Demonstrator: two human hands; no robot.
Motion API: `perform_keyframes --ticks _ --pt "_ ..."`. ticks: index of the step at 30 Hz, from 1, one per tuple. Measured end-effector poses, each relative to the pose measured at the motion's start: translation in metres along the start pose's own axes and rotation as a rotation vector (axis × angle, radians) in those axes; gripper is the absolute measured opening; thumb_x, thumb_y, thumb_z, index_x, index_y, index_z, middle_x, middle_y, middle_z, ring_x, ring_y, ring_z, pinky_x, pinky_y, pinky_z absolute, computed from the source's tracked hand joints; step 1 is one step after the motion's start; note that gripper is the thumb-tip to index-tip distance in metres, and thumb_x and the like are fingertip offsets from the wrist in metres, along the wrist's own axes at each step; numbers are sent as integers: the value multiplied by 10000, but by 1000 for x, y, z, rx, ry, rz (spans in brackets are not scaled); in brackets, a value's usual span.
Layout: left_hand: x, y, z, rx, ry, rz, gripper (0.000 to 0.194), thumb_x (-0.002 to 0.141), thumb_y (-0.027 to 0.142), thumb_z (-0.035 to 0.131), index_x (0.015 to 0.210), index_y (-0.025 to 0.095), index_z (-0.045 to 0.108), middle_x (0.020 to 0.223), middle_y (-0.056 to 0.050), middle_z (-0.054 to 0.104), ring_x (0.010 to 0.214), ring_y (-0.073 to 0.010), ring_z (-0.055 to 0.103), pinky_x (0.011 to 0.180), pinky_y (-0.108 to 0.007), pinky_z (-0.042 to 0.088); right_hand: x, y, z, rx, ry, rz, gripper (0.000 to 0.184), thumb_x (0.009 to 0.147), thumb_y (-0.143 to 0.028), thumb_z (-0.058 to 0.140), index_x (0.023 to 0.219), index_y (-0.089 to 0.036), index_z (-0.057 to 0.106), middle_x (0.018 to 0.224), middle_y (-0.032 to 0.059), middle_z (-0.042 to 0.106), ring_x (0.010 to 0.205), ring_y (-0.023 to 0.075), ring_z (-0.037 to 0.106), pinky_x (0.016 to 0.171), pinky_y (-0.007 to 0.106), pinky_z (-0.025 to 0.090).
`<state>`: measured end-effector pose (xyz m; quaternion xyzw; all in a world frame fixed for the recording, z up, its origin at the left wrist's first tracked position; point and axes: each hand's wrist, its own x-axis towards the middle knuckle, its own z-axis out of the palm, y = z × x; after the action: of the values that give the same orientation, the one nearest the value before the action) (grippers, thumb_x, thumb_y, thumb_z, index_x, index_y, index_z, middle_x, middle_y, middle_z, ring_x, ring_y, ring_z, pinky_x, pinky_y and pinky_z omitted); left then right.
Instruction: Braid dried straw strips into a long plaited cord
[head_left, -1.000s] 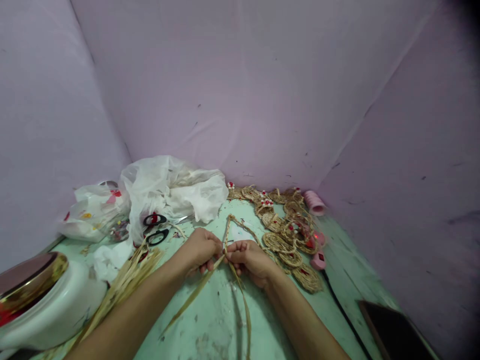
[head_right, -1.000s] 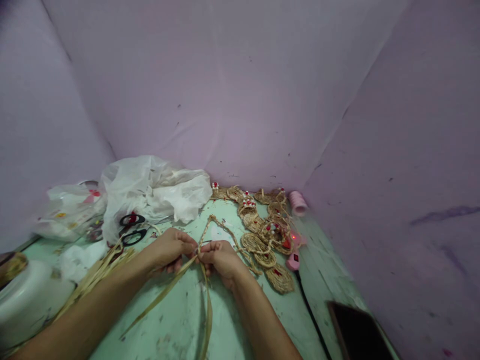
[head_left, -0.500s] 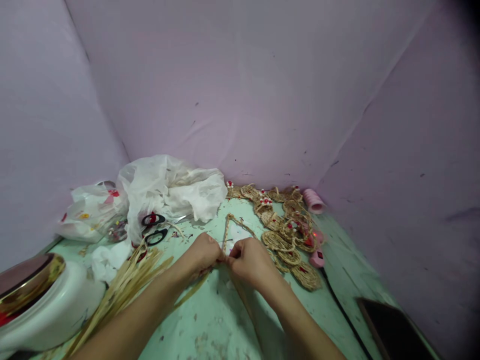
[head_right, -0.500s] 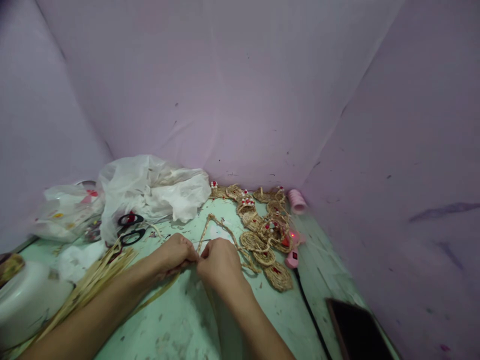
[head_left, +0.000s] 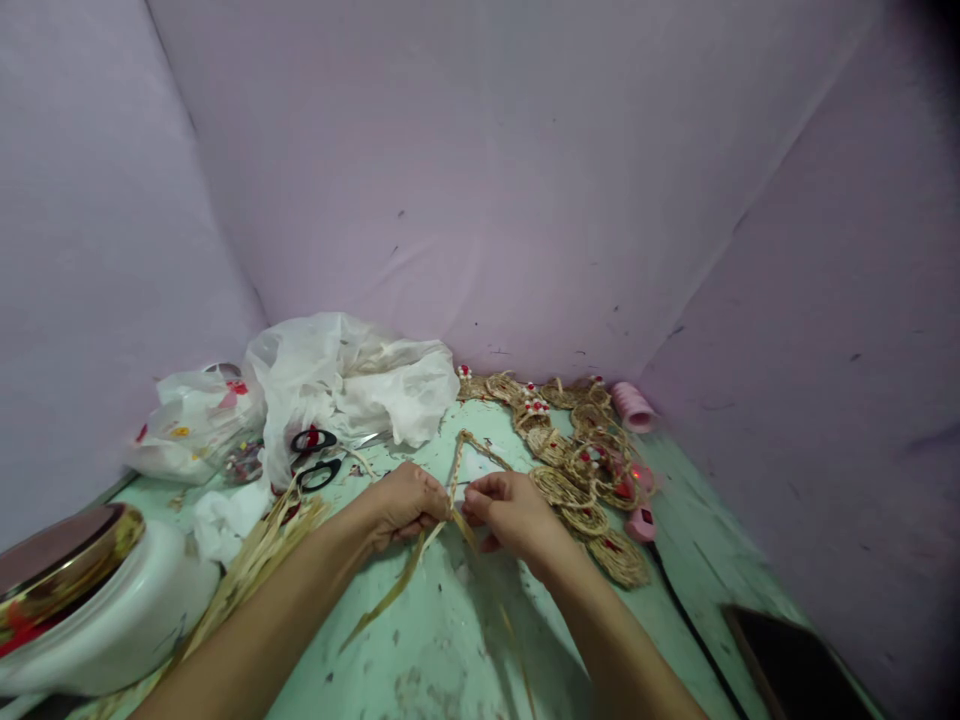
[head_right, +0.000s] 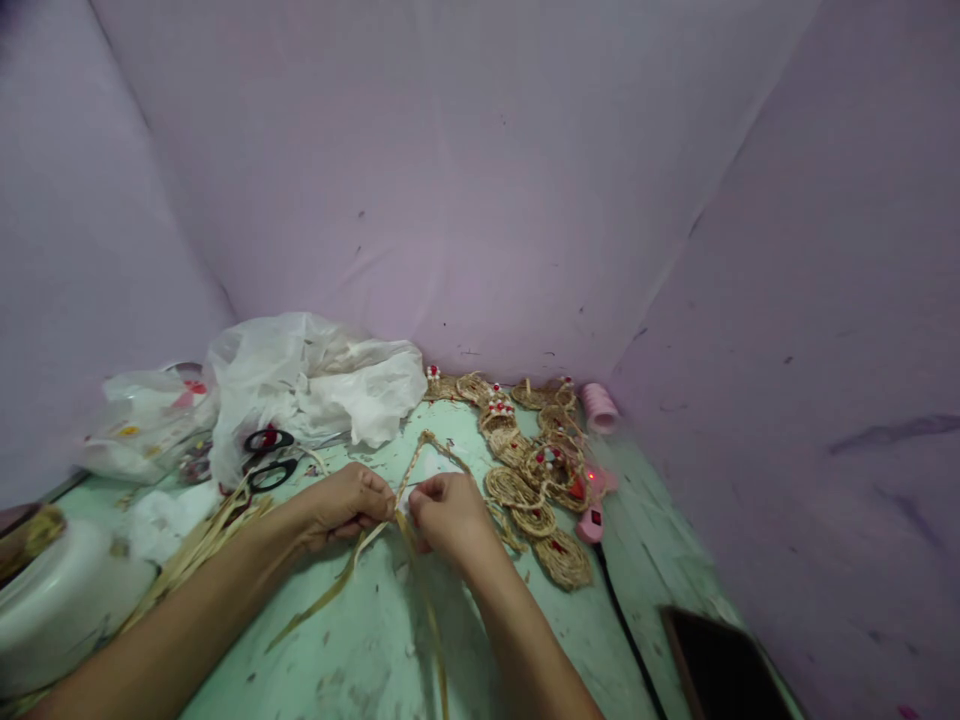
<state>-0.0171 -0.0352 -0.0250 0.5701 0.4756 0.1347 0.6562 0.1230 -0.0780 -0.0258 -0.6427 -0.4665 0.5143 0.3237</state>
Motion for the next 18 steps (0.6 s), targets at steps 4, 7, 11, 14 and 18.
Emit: perform_keyframes --ticks 4,7,11,14,18 --pt "3 -5 -3 36 -65 -2 100 524 217 508 457 148 476 336 71 328 257 -32 202 295 -199 77 4 2 11 249 -217 110 116 639 -173 471 540 -133 518 443 -17 500 351 55 403 379 179 351" --pt "5 -8 -4 126 -55 -19 85 526 220 514 481 148 509 338 65 350 262 -47 223 295 -203 105 9 10 14 167 -130 72 131 581 -118 476 452 -140 467 372 -42 448 300 33 315 323 163 274" --pt "0 -3 -1 355 69 -51 110 530 209 497 442 144 507 337 39 387 295 -53 248 333 -203 166 16 20 13 126 -107 58 111 559 -119 482 451 -145 468 349 -57 421 285 33 299 301 167 220" --pt "-12 5 9 615 221 -40 116 537 198 485 448 142 533 388 -1 452 374 -90 371 402 -210 248 17 22 14 186 -112 55 100 559 -137 492 463 -145 469 345 -59 417 267 29 281 291 170 190" --pt "-30 12 37 824 396 35 130 597 210 480 557 151 588 579 -82 567 601 -189 534 534 -248 333 14 20 15 285 -74 69 77 554 -153 512 488 -146 473 326 -70 395 256 26 275 294 164 178"
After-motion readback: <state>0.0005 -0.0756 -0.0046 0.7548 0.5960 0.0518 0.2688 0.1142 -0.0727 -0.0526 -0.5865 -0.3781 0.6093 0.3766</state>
